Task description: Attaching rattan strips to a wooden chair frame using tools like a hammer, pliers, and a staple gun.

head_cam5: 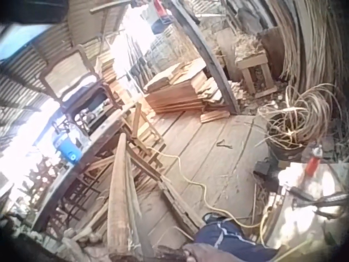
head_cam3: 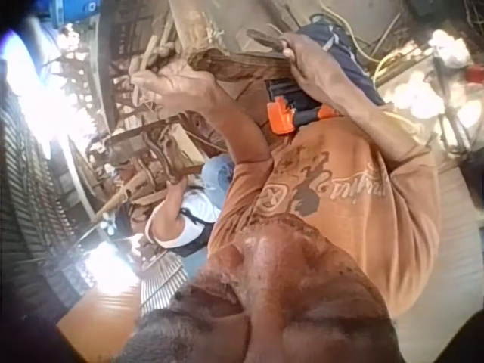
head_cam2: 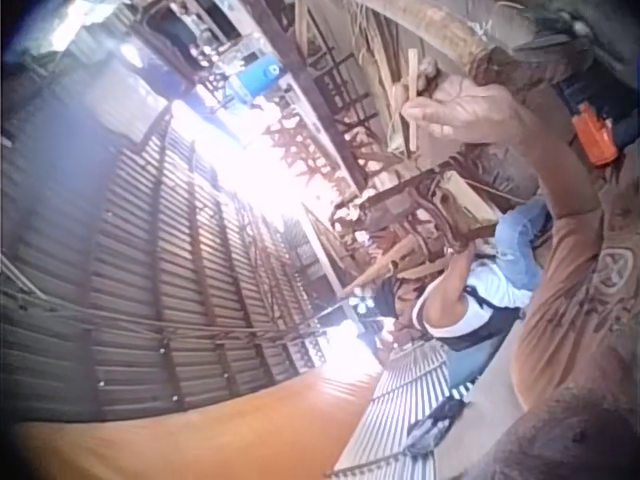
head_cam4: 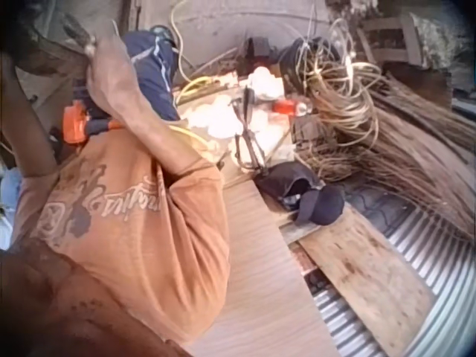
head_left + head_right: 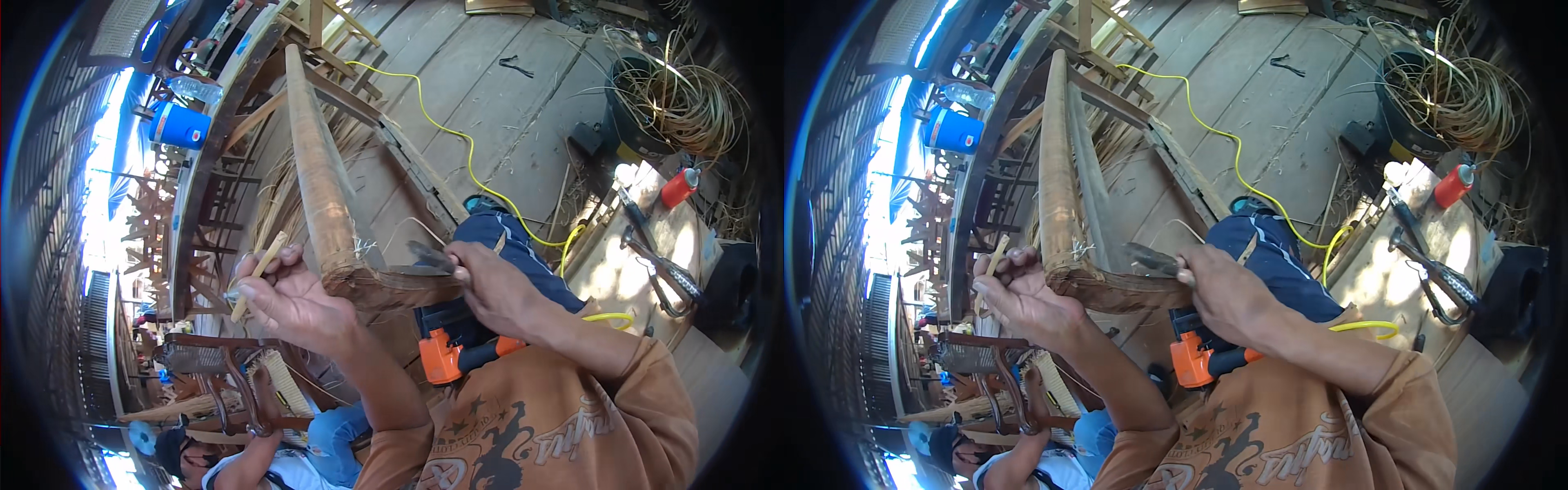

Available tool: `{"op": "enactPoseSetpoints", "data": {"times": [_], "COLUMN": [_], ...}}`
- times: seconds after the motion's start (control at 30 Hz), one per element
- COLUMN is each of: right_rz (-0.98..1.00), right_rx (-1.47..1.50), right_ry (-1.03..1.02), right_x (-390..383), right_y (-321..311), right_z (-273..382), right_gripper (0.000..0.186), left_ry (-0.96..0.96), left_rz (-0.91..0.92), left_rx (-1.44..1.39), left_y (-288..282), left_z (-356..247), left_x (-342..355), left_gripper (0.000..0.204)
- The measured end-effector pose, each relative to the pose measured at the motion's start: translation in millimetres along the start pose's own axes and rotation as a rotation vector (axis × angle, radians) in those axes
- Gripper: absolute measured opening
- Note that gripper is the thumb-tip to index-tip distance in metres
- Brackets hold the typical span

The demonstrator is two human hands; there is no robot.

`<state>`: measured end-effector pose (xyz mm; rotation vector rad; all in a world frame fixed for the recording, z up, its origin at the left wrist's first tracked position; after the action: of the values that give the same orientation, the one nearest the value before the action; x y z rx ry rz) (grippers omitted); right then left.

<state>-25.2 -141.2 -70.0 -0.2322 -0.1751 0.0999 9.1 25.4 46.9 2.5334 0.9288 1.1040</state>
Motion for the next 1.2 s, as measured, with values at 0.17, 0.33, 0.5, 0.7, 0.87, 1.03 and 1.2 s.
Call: {"op": "enactPoseSetpoints", "data": {"times": [0.17, 0.33, 0.5, 0.7, 0.87, 1.03, 1.2], "right_rz": [-0.084, -0.119, -0.216, 0.087, 0.033, -0.028, -0.15], "right_rx": [0.041, 0.042, -0.025, 0.165, 0.124, 0.082, -0.177], "right_ry": [-0.138, -0.167, -0.162, -0.092, -0.158, -0.127, -0.187], "right_x": [12, 12, 14, 21, 21, 17, 11], "right_y": [22, 27, 27, 25, 25, 24, 12], "right_z": [11, 25, 31, 23, 18, 27, 48], "right_gripper": [0.044, 0.047, 0.041, 0.043, 0.049, 0.059, 0.047], "left_ry": [0.034, 0.033, 0.025, 0.063, 0.017, 0.008, 0.031], "left_rz": [0.044, 0.047, 0.024, -0.024, 0.015, 0.028, 0.027], "left_rx": [0.047, 0.035, 0.041, 0.054, 0.013, 0.01, 0.081], "left_y": [3, 1, -1, -2, -4, -7, -7], "left_z": [3, 4, 5, 7, 7, 8, 6], "left_x": [-2, -5, -7, -7, -7, -5, -6], "left_gripper": [0.037, 0.037, 0.037, 0.043, 0.038, 0.039, 0.04]}}
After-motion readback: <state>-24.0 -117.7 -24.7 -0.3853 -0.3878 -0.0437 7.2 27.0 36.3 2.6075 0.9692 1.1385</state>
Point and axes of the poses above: each hand's wrist, its own x-axis towards the middle knuckle, its own y-axis out of the palm, z = x × y, the point moved 3 cm from there along x, towards the middle knuckle, and after that the axes turned 9 degrees about -z, right-handed, at the moved point
